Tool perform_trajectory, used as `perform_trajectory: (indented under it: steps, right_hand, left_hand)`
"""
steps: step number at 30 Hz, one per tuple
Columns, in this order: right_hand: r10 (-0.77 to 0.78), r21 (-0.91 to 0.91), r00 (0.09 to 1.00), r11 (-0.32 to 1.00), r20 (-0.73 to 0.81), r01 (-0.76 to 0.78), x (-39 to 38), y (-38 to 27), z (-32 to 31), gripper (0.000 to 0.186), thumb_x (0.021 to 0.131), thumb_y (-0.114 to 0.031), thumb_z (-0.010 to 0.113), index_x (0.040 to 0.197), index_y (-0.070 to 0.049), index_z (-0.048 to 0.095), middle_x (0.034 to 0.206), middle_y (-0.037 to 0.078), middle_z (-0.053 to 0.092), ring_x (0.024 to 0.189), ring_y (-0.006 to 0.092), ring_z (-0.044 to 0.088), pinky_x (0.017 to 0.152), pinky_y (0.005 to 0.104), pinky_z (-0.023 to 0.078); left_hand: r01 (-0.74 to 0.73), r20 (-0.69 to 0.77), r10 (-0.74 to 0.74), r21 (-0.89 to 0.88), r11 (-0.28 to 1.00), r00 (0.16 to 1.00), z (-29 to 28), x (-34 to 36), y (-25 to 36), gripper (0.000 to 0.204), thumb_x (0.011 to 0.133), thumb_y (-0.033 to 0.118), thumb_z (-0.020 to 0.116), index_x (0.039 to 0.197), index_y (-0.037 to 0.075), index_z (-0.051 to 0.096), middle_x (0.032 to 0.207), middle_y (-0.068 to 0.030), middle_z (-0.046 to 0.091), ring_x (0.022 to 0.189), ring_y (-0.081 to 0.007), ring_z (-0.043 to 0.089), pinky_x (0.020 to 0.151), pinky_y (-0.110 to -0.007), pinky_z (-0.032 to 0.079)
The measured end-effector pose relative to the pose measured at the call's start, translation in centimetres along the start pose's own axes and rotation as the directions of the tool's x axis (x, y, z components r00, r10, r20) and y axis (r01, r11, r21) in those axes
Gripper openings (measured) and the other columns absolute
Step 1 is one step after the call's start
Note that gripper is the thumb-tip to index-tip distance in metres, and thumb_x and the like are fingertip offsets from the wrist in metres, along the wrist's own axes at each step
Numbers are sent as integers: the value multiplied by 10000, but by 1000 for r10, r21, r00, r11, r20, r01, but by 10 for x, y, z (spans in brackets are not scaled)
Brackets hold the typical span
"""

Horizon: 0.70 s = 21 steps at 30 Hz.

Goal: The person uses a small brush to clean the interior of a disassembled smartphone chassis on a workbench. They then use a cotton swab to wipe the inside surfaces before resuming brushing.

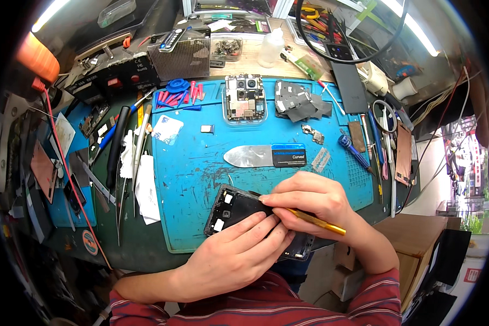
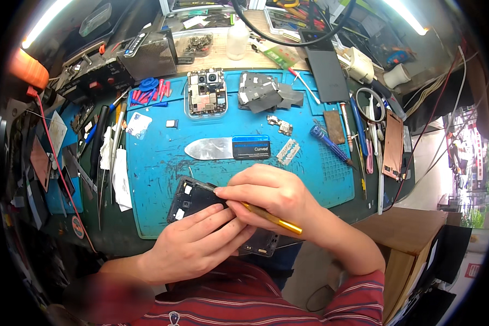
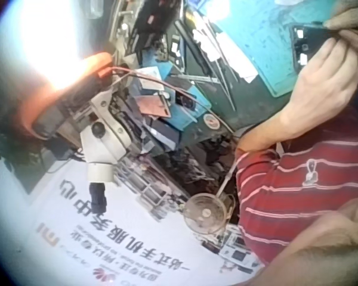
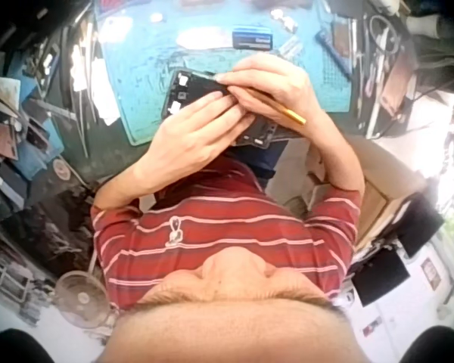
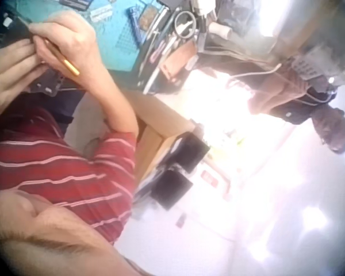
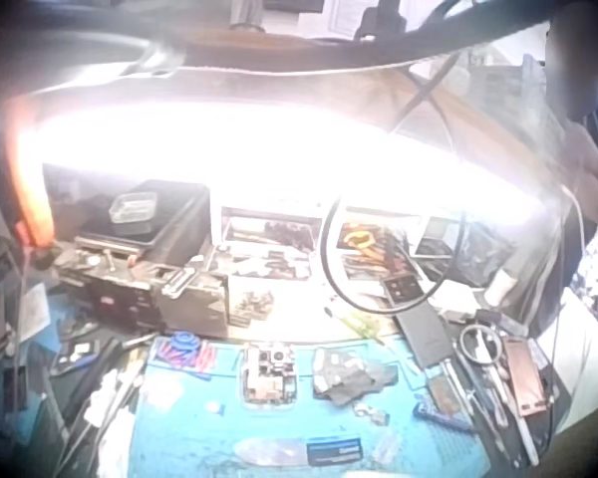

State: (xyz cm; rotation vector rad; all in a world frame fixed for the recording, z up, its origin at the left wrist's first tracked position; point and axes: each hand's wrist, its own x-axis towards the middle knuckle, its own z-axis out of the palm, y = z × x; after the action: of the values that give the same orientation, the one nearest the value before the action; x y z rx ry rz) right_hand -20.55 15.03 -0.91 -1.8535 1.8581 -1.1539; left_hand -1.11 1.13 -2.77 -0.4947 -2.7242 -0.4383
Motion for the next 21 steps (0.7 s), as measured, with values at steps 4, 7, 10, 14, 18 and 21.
perform_trajectory:
  steps: [4, 7, 10, 14, 18, 21]
  right_hand:
    - [35, -43, 999, 999, 16, -34, -19, -3, -6, 279, 862, 12, 810, 1138, -19, 790, 1004, 114, 755, 870, 276, 737, 735, 363, 599]
    - [-17, -5, 1000, 1000, -11, 17, 6, 1, 6, 271, 856, 10, 815, 1124, -27, 808, 995, 113, 760, 857, 264, 741, 731, 365, 603]
    - [13, -22, 1000, 1000, 22, -13, -9, 1, -4, 262, 869, 5, 802, 1131, -14, 794, 1006, 122, 753, 877, 280, 740, 750, 373, 605]
    - [-3, 0, 1000, 1000, -11, 3, 8, 1, 5, 275, 848, 10, 807, 1119, -33, 815, 983, 107, 765, 857, 258, 740, 737, 350, 598]
    - [3, -19, 1000, 1000, -7, -3, -2, 2, 3, 276, 856, 10, 806, 1127, -39, 818, 987, 102, 767, 851, 249, 740, 738, 342, 595]
    - [-3, -5, 1000, 1000, 6, 3, 11, 0, 8, 253, 885, -6, 797, 1136, -28, 797, 1006, 108, 749, 880, 270, 735, 765, 365, 602]
  left_hand:
    - [-18, -5, 18, -12, 1000, 1000, -1, -1, 0, 431, 914, 182, 689, 1322, 58, 750, 1387, -81, 675, 1301, -237, 651, 1154, -387, 521]
    - [-1, 27, 2, -20, 1000, 1000, -4, 1, -2, 448, 905, 176, 685, 1331, 53, 746, 1397, -93, 667, 1302, -253, 649, 1161, -394, 521]
    - [-9, -19, 9, -35, 999, 1000, 4, -2, 0, 466, 888, 169, 685, 1334, 49, 744, 1400, -100, 663, 1296, -267, 651, 1161, -400, 524]
    - [-10, 1, 10, -44, 999, 1000, 1, 0, 1, 477, 874, 162, 685, 1334, 48, 743, 1392, -103, 665, 1294, -273, 651, 1166, -402, 521]
    - [-5, -20, 4, -38, 999, 1000, 2, 0, -1, 477, 873, 159, 687, 1332, 41, 741, 1377, -103, 668, 1283, -273, 655, 1170, -403, 520]
    - [-2, -19, 1, -56, 998, 1000, 2, -1, 0, 491, 866, 166, 657, 1325, 4, 723, 1345, -106, 665, 1297, -264, 648, 1195, -399, 492]
